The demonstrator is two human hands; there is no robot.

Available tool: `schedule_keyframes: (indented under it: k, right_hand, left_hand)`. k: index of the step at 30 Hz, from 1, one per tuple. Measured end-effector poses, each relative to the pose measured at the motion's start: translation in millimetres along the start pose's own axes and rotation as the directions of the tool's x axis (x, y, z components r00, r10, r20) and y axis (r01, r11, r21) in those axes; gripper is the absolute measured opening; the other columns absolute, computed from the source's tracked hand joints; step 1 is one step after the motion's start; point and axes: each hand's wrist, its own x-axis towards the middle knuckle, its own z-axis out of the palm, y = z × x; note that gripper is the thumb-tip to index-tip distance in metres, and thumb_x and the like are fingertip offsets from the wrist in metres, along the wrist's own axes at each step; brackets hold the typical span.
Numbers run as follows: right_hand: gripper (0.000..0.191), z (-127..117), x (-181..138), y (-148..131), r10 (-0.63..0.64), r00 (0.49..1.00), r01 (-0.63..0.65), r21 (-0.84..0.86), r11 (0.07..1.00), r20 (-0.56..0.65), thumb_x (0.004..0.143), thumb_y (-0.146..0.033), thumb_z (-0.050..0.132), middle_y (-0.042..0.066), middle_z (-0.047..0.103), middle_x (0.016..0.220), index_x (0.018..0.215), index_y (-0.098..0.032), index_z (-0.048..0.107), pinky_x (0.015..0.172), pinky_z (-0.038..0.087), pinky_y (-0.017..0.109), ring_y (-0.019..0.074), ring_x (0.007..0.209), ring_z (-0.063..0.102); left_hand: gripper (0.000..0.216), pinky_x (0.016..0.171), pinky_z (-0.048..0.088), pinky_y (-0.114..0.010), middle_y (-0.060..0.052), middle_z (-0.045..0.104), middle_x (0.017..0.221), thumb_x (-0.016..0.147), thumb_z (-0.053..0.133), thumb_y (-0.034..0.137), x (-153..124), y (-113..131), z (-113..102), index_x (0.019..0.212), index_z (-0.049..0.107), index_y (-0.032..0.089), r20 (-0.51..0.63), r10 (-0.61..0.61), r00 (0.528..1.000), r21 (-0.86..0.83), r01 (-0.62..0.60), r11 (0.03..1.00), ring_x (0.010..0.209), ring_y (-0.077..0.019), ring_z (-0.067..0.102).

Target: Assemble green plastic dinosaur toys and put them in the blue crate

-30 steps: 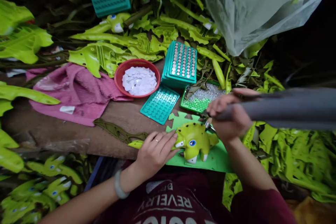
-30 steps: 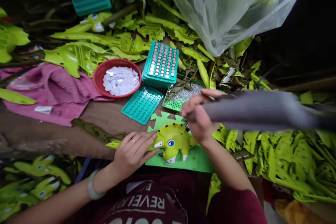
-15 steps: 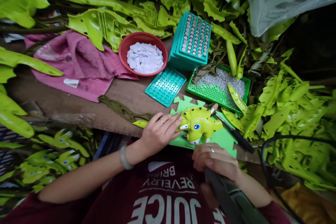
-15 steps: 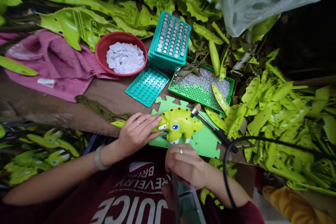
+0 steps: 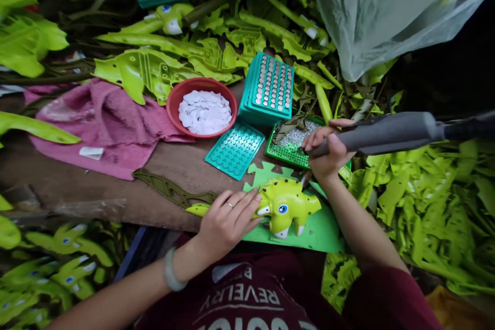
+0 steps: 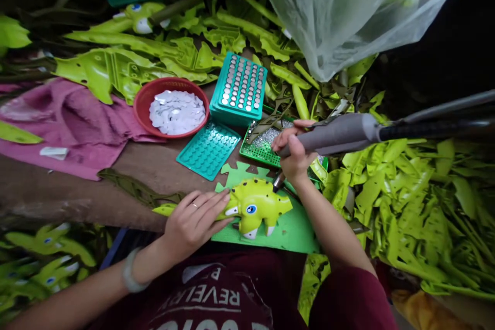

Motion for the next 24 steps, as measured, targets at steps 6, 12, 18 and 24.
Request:
schedule_keyframes:
  k: [6,12,18,24]
  right_hand:
    - [0.024,5.7,0.2,21.4,-0.008,1.0,0.008,0.051,0.999,0.001,0.079,-0.037,0.067,-0.011,0.051,0.053,0.097,-0.027,0.055,0.042,0.046,0.025,0.0109,0.039,0.047]
    - [0.029,5.8,-2.1,20.4,-0.016,0.999,0.016,0.012,1.0,-0.029,0.079,-0.043,0.069,-0.012,0.05,0.052,0.096,-0.027,0.053,0.041,0.045,0.025,0.0107,0.038,0.046]
    - [0.031,8.2,3.5,16.0,0.014,1.0,-0.014,-0.023,1.0,-0.026,0.078,-0.044,0.071,-0.012,0.051,0.052,0.096,-0.027,0.052,0.044,0.047,0.027,0.0116,0.04,0.048]
    - [0.024,29.2,-35.6,-72.9,0.022,0.998,-0.022,0.005,1.0,0.063,0.088,-0.044,0.062,-0.008,0.051,0.06,0.106,-0.029,0.057,0.048,0.049,0.03,0.0126,0.047,0.051]
  left_hand:
    - [0.032,0.094,0.049,-0.04,-0.012,0.076,0.119,0.097,0.068,0.027,1.3,1.6,-1.4,0.122,0.066,0.006,0.002,0.009,1.0,-0.003,-0.009,1.0,0.103,-0.0221,0.07]
    - [0.035,0.1,0.046,-0.047,-0.016,0.065,0.134,0.102,0.057,0.029,-2.1,-7.7,-29.4,0.132,0.062,0.014,0.206,-0.106,0.973,-0.05,0.119,0.992,0.119,-0.0304,0.06]
    - [0.039,0.099,0.048,-0.047,-0.013,0.07,0.113,0.098,0.064,0.034,-17.6,-25.8,-38.5,0.128,0.061,0.009,0.198,-0.109,0.974,-0.075,0.126,0.989,0.103,-0.0272,0.063]
    - [0.044,0.093,0.048,-0.042,-0.01,0.072,0.11,0.094,0.069,0.041,-19.4,-26.9,-31.1,0.126,0.062,0.011,0.157,-0.123,0.98,-0.153,0.147,0.977,0.099,-0.0246,0.063]
